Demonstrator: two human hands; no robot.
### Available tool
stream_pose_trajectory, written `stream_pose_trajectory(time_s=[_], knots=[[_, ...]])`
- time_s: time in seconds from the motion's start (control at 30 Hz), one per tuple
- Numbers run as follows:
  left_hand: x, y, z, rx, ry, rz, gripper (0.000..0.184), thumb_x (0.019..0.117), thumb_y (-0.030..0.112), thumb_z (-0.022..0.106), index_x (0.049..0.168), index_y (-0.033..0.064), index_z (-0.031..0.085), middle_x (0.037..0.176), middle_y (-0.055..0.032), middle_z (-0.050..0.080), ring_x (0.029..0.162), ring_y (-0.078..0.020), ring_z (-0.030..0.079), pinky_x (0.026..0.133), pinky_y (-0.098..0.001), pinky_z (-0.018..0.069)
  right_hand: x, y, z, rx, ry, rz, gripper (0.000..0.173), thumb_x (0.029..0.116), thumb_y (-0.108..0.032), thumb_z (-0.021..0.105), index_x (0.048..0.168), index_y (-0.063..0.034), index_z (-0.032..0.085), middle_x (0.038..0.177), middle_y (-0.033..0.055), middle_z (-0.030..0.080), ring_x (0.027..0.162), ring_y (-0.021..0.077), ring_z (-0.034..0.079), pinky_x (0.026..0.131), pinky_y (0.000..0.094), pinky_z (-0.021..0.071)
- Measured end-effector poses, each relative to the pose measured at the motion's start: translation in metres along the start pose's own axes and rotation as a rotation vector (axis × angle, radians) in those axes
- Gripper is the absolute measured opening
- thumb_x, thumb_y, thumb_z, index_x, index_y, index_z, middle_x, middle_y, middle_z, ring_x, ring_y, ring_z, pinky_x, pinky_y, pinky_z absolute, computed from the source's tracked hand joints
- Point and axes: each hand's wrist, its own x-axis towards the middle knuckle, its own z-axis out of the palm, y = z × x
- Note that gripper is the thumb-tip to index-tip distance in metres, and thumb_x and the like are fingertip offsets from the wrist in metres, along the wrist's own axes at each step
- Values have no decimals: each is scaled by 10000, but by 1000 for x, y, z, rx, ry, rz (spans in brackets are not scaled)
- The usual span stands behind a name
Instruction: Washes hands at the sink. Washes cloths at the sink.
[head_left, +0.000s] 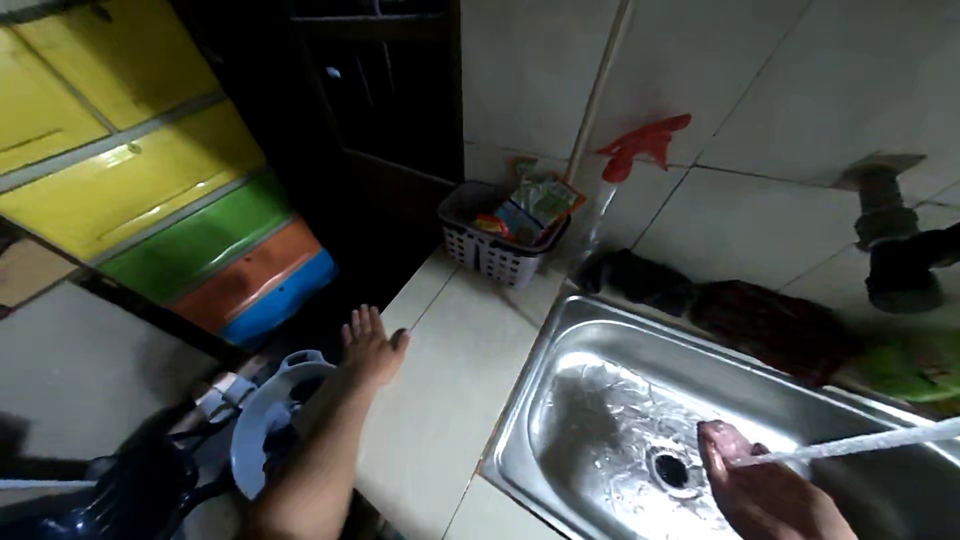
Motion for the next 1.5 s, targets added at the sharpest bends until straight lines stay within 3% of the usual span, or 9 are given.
stream_pose_trajectory(time_s=[0.3,0.43,0.53,0.63,0.77,0.9,1.07,1.17,1.5], knots=[[-63,223,16,-96,-370,769,786,1041,641,314,1652,154,232,1740,-10,140,1609,-211,38,1272,-587,-43,0,61,70,-511,-197,24,364,1104,-172,289,1175,65,557,1036,153,714,947,235,720,883,413,607],[-40,230,24,-127,-166,658,764,920,393,672,1585,129,404,1693,-44,295,1566,-291,226,1241,-583,193,-24,99,141,-846,-134,80,344,1096,-170,412,1315,42,571,1213,179,692,1048,253,699,872,409,579],[-38,218,25,-163,-243,728,736,999,495,550,1608,132,353,1719,-53,219,1593,-295,128,1254,-616,115,-29,83,134,-781,-80,2,342,1095,-172,414,1322,30,571,1256,170,671,1088,258,691,890,418,585],[-39,160,0,-234,-352,844,674,1050,502,474,1632,202,316,1725,32,204,1600,-159,91,1301,-486,30,-28,45,86,-449,-48,-80,386,1128,-264,285,1114,-22,586,964,87,709,892,198,725,827,377,616],[13,82,-4,-56,-109,394,768,1048,563,396,1638,90,264,1718,-106,206,1600,-264,135,1296,-516,126,-24,9,24,42,-32,-117,441,1129,-297,210,955,-99,564,839,32,719,856,140,738,814,316,623],[64,102,18,-35,15,42,907,1025,658,286,1613,-30,224,1703,-236,147,1590,-393,99,1273,-596,87,-25,9,16,7,18,-106,373,1124,-234,237,1017,-74,556,903,61,723,888,155,739,812,318,627],[-3,229,26,-96,-128,395,877,1018,601,330,1631,-8,181,1713,-225,108,1597,-387,29,1267,-622,-12,-21,51,71,-380,18,-22,451,1127,-281,251,1268,49,524,1081,164,701,949,249,722,858,413,607],[-24,246,18,-108,-355,759,801,1027,514,462,1653,93,194,1746,-67,74,1611,-257,-10,1273,-583,-30,-28,59,114,-454,-15,70,457,1132,-281,292,1394,40,483,1253,204,667,1065,296,707,898,433,593],[-74,183,-2,90,-440,851,819,1012,433,446,1653,43,118,1744,-115,25,1611,-270,-12,1299,-536,32,-25,20,39,134,128,-233,335,1124,-239,269,1044,-44,530,858,71,686,798,147,723,768,294,626]])
